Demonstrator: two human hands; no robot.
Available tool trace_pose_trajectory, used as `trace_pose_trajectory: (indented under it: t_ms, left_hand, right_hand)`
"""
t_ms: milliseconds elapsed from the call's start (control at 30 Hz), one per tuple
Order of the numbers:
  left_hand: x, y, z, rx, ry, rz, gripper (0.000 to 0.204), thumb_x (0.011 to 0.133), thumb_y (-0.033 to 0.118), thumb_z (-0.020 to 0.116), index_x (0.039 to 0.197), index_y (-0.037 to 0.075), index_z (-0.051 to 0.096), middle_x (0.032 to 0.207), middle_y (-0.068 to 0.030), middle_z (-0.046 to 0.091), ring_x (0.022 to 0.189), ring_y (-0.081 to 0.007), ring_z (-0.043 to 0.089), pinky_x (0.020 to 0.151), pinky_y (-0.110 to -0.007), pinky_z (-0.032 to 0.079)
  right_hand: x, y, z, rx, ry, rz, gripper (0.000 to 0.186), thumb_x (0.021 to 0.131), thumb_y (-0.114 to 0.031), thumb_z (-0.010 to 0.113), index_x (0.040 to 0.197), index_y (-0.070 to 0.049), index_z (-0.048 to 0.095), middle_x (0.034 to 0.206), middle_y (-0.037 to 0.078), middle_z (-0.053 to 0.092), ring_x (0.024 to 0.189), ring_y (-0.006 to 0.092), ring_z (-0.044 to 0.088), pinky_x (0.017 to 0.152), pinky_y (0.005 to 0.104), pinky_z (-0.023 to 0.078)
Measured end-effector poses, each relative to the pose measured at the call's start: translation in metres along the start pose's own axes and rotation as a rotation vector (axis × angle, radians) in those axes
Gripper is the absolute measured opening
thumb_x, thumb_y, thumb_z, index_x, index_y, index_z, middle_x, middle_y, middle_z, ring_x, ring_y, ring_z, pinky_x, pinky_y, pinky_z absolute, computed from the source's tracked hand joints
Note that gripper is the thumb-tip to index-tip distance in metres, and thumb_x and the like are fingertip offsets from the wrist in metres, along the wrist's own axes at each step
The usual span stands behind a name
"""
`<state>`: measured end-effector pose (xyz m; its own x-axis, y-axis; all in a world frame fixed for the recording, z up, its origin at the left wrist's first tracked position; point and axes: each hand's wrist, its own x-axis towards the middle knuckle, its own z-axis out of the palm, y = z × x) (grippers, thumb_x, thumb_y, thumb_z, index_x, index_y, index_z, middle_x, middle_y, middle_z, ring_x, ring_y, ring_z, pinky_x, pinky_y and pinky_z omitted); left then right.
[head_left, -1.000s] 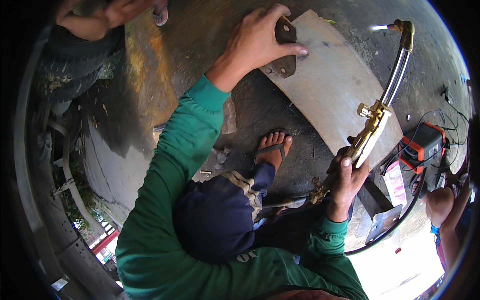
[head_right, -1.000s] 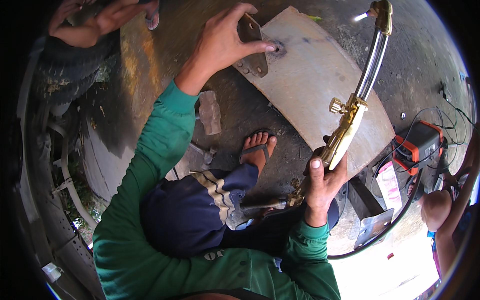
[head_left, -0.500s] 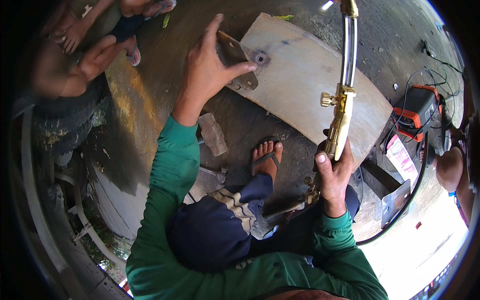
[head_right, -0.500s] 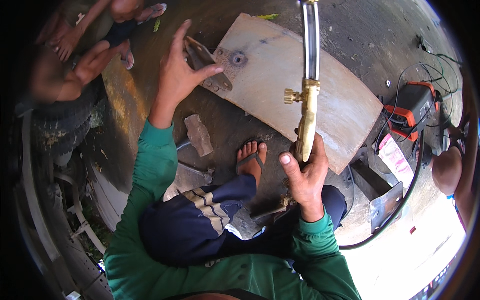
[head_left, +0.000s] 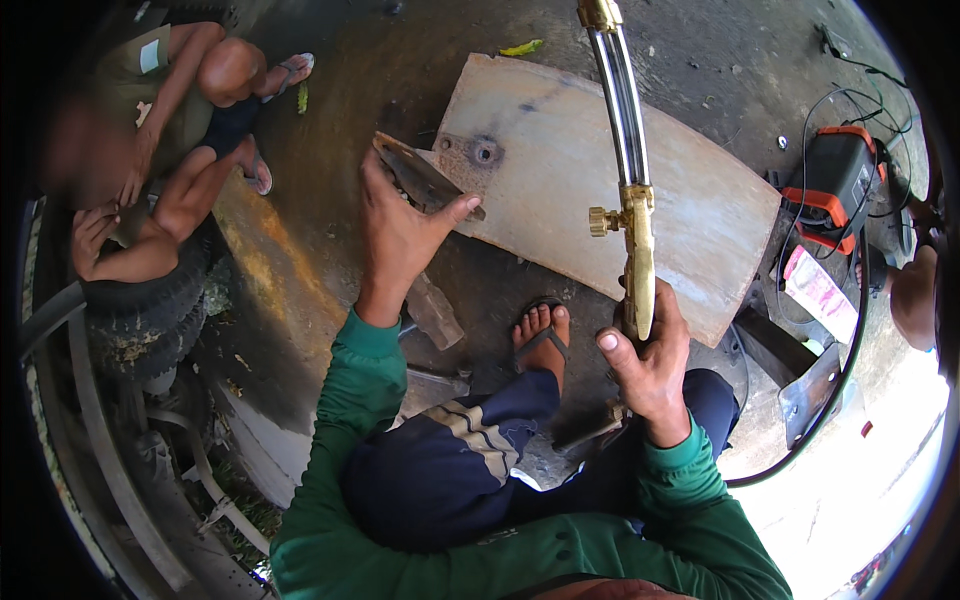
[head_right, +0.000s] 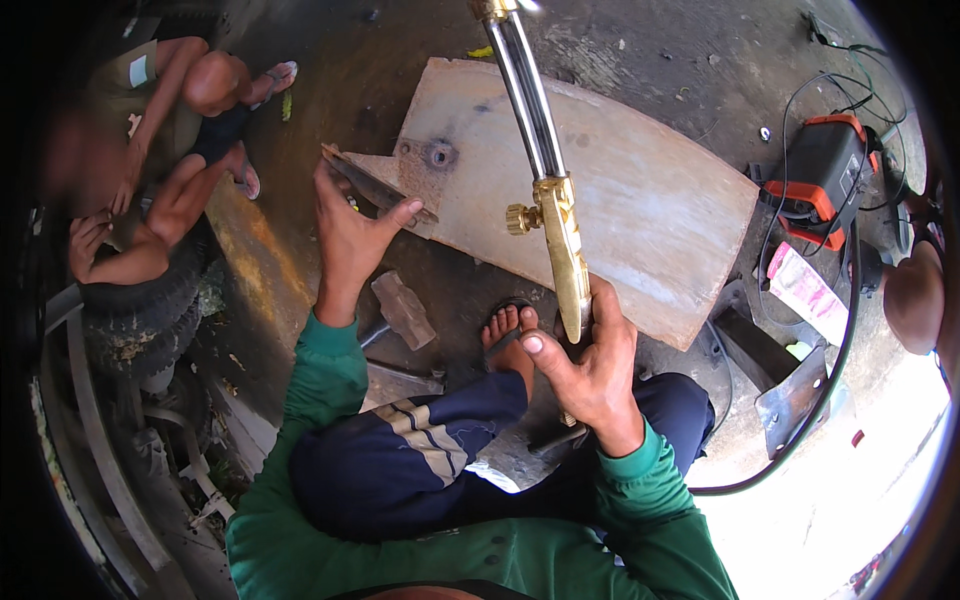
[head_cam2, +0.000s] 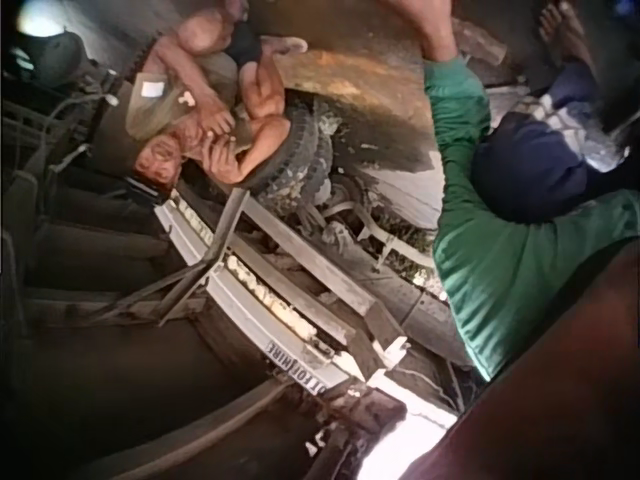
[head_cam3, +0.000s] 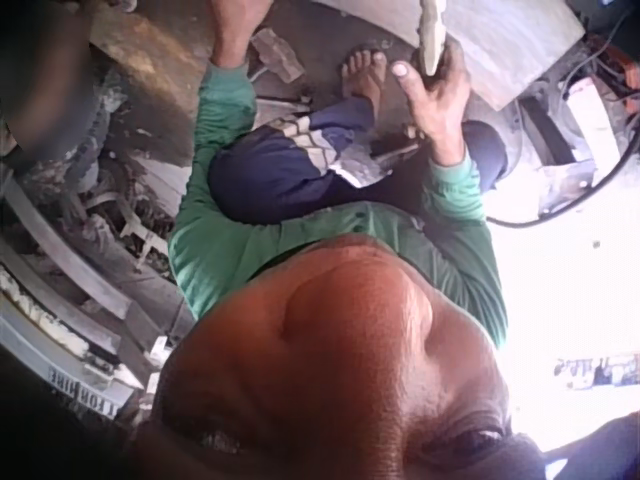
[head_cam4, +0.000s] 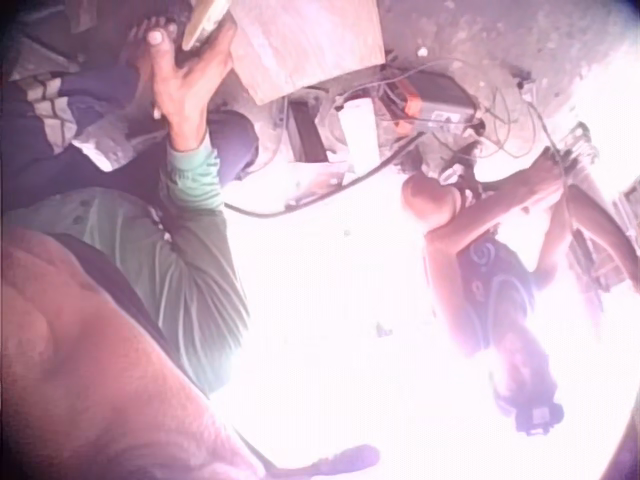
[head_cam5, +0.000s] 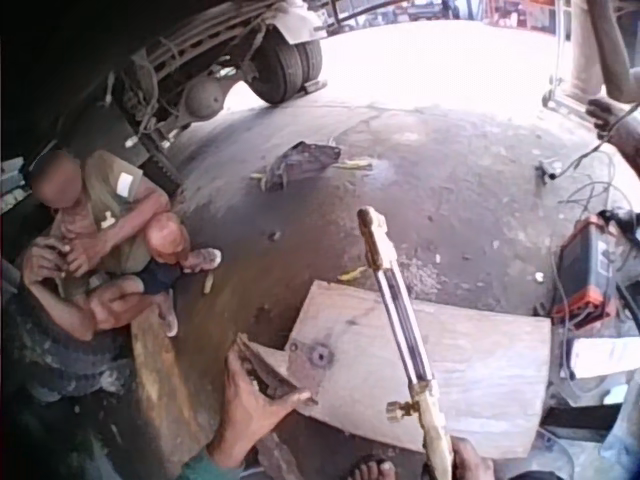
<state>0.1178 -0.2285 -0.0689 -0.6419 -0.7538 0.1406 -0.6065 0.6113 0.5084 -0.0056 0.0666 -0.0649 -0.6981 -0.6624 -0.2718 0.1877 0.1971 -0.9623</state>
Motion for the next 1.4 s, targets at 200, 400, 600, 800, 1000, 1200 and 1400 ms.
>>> trace_pose_trajectory:
  t_ms: [200,400,600,800,1000,1200,1400]
  left_hand:
    - [0.0022,0.0028,0.0009,-0.039,-0.005,0.004,0.121,0.065,0.034,0.1,0.148,-0.015,0.027,0.14,-0.0334,0.046,0.132,-0.0443,0.049,0.11,-0.05,0.042]
    - [0.0023,0.0043,-0.0001,-0.042,0.009,0.004,0.119,0.065,0.034,0.1,0.147,-0.014,0.028,0.139,-0.0326,0.046,0.13,-0.0436,0.05,0.108,-0.05,0.043]
    - [-0.0004,0.0006,0.0023,0.001,0.07,0.051,0.11,0.067,0.036,0.098,0.145,-0.01,0.034,0.131,-0.0276,0.054,0.118,-0.0372,0.056,0.1,-0.048,0.046]
    - [0.0004,-0.0023,0.0028,-0.027,0.073,0.061,0.111,0.067,0.038,0.098,0.144,-0.01,0.034,0.13,-0.027,0.054,0.117,-0.0371,0.056,0.1,-0.048,0.046]
    - [-0.0002,-0.0046,0.0037,-0.047,0.075,0.087,0.11,0.067,0.04,0.098,0.143,-0.01,0.035,0.13,-0.0268,0.054,0.117,-0.0363,0.055,0.1,-0.047,0.045]
    - [0.0013,0.0014,0.0002,0.001,0.023,0.022,0.117,0.065,0.036,0.099,0.145,-0.014,0.031,0.134,-0.0313,0.049,0.126,-0.0421,0.053,0.105,-0.05,0.045]
    - [0.0019,0.0053,-0.0011,-0.044,0.032,0.02,0.116,0.065,0.035,0.099,0.145,-0.014,0.031,0.136,-0.032,0.049,0.128,-0.0432,0.053,0.106,-0.049,0.045]
  right_hand:
    - [0.0045,-0.0045,0.0013,0.061,0.02,0.048,0.081,0.08,-0.044,0.088,0.133,0.008,0.055,0.074,0.001,0.057,0.068,0.0094,0.052,0.061,0.0268,0.045]
    - [0.0068,-0.0019,-0.0001,0.033,0.006,0.028,0.082,0.08,-0.046,0.087,0.132,0.008,0.055,0.074,0.001,0.058,0.068,0.0099,0.053,0.062,0.027,0.045]
    - [0.007,-0.0015,-0.0019,0.029,-0.007,0.021,0.081,0.08,-0.046,0.087,0.132,0.008,0.055,0.076,0.002,0.059,0.071,0.0107,0.054,0.063,0.0275,0.046]
    - [0.0056,-0.0035,-0.0049,0.03,-0.016,0.054,0.083,0.08,-0.047,0.087,0.132,0.008,0.055,0.079,0.002,0.058,0.073,0.0115,0.053,0.066,0.0281,0.046]
    - [0.0056,-0.0009,-0.0059,0.041,0.004,0.029,0.083,0.08,-0.048,0.086,0.132,0.008,0.054,0.083,0.003,0.056,0.077,0.0119,0.051,0.069,0.0282,0.045]
    - [0.0064,0.0014,-0.0056,-0.004,0.004,0.002,0.08,0.081,-0.046,0.086,0.131,0.009,0.055,0.08,0.002,0.054,0.074,0.0116,0.05,0.066,0.0284,0.044]
    - [0.006,0.0007,-0.0036,-0.004,-0.01,0.004,0.079,0.081,-0.046,0.086,0.129,0.009,0.055,0.076,0.001,0.053,0.071,0.0113,0.048,0.063,0.0283,0.042]
